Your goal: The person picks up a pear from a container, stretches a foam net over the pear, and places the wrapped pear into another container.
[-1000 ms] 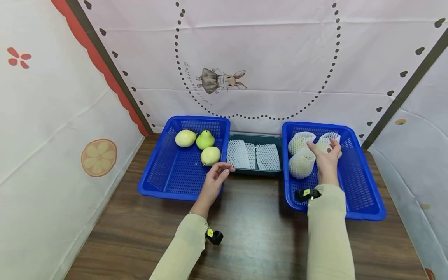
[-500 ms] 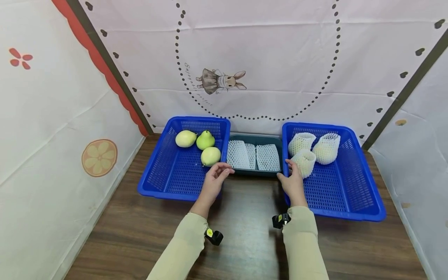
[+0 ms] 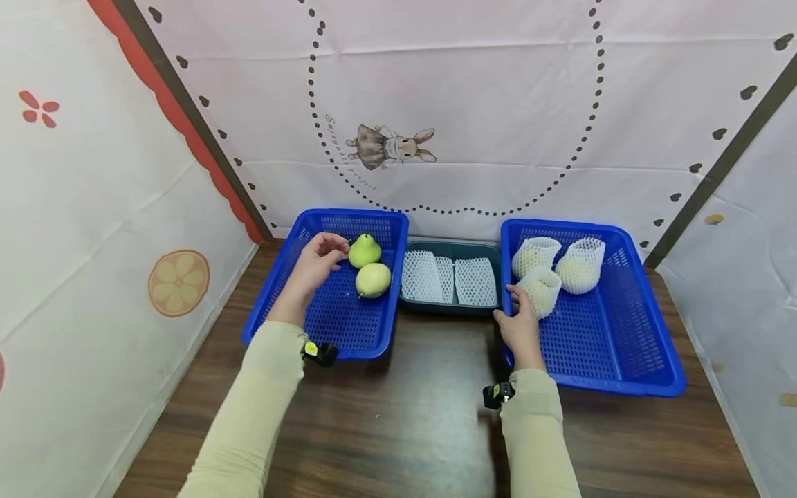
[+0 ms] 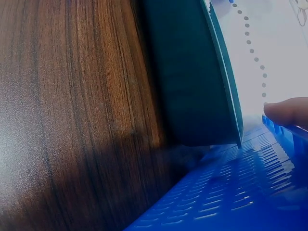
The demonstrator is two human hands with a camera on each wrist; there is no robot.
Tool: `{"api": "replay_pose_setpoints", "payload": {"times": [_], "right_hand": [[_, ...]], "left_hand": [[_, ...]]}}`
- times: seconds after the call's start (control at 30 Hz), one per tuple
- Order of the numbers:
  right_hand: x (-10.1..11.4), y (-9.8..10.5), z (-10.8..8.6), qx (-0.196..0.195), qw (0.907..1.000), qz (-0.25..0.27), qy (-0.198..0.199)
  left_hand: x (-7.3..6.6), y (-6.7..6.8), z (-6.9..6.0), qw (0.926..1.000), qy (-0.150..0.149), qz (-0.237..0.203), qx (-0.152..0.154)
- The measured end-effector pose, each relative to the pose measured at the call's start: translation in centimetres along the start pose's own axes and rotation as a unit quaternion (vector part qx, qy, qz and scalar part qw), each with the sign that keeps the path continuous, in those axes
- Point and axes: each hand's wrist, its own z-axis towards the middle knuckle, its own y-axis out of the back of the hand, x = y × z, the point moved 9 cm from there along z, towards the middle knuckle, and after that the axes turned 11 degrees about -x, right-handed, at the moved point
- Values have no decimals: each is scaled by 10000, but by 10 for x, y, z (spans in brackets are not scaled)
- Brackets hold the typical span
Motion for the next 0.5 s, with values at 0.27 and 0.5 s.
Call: {"api": "replay_pose_setpoints", "payload": {"times": [0.27, 0.5], "right_hand": [[-2, 1, -1, 28, 10000, 14, -32], [-2, -1, -3, 53, 10000, 9, -64]], "left_hand": [[55, -27, 25, 9211, -456, 3488, 1668], [65, -42, 27, 8565, -802, 4697, 1983]]}}
